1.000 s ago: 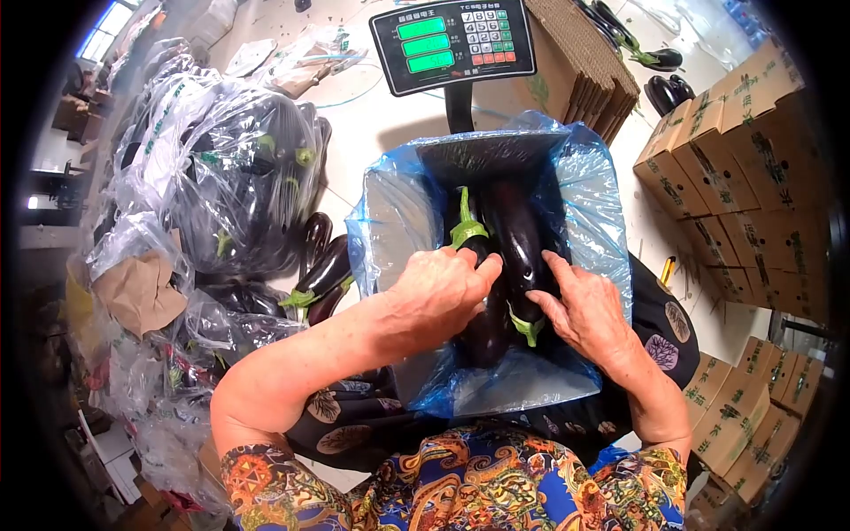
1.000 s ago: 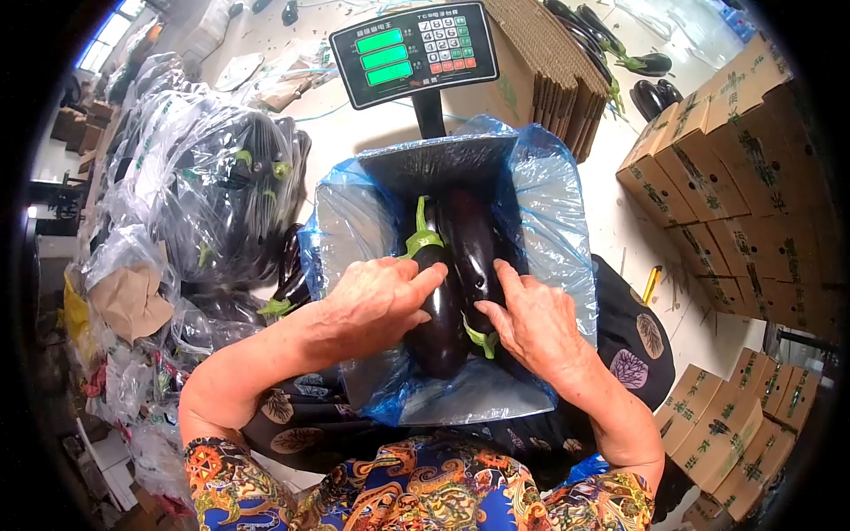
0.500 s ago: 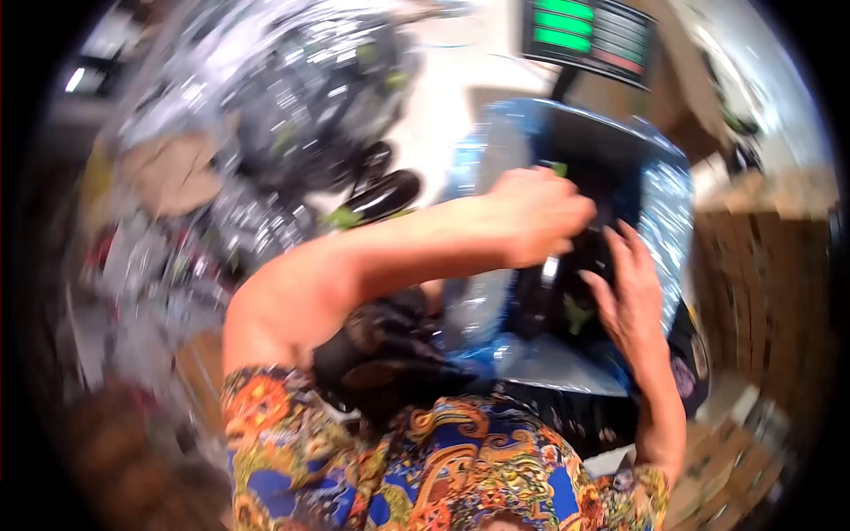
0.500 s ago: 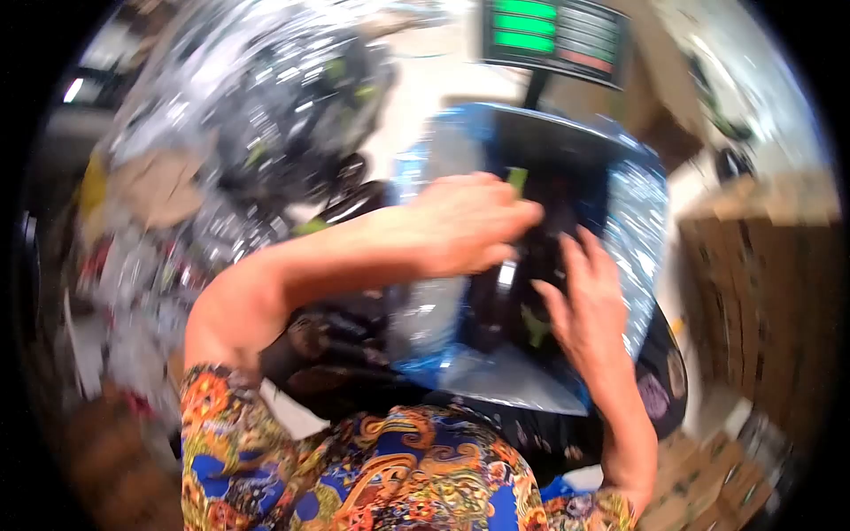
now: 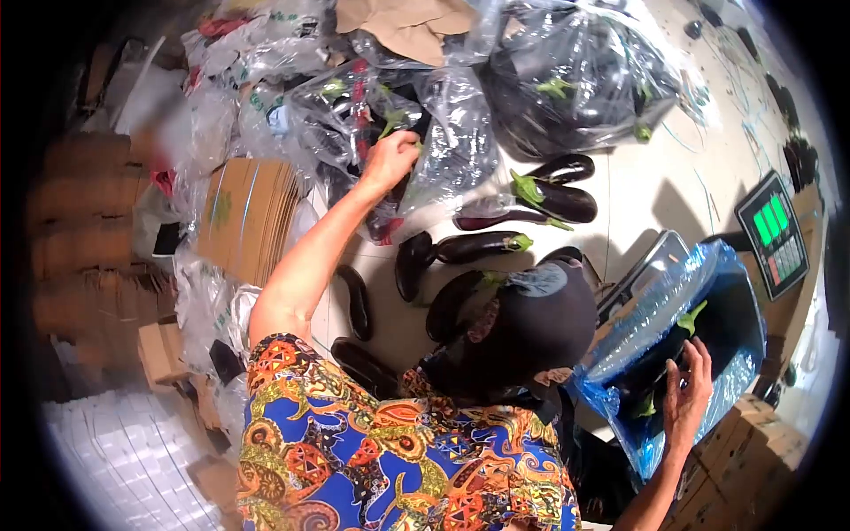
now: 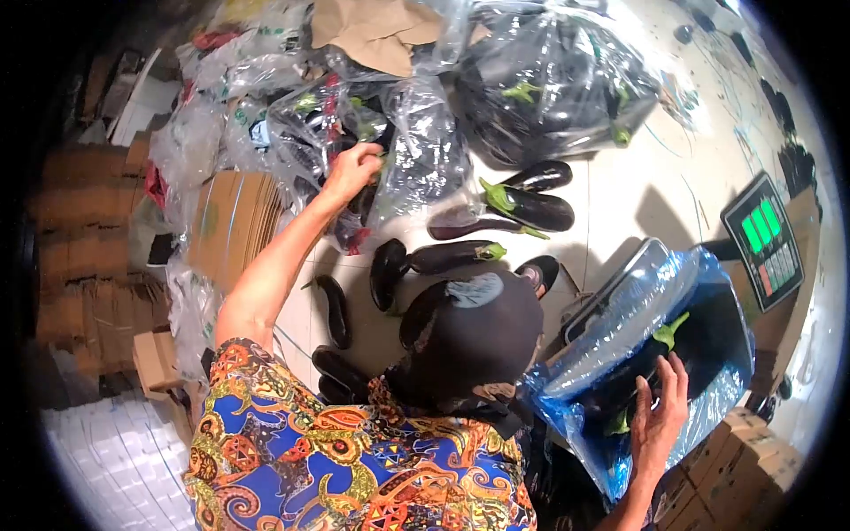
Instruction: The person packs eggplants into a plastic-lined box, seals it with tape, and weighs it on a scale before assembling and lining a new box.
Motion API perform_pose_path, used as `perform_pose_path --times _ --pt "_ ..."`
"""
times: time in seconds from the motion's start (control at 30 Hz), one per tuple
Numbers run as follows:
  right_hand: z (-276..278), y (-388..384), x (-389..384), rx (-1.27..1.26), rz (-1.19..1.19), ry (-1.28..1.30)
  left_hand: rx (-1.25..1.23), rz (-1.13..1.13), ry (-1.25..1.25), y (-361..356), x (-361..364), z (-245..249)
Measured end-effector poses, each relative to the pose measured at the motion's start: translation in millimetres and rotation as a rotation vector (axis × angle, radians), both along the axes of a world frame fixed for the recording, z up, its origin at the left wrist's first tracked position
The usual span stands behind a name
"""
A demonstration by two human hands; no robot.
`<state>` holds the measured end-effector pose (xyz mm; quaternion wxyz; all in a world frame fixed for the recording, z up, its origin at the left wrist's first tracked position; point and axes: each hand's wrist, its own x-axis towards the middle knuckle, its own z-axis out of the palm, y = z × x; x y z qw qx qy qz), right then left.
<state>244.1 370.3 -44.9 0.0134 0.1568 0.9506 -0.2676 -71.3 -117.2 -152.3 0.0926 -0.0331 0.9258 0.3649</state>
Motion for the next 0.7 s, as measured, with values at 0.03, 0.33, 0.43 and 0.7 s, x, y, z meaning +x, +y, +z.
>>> perform_pose_path --times 0.03,0.33,0.43,0.7 --pt "-2 -4 -7 -0.009 0.045 0.008 -0.15 -0.004 0.13 -33 0 -19" --pt "3 -23 -46 -0.022 0.1 -0.059 -0.746 0.716 0.393 -196 -25 -6" --pt "5 -25 -49 -0.021 0.073 -0.096 -0.804 0.54 0.464 -186 -33 19" --pt "3 -25 -57 0.032 0.04 -0.172 -0.462 0.178 0.529 -113 -48 -36"
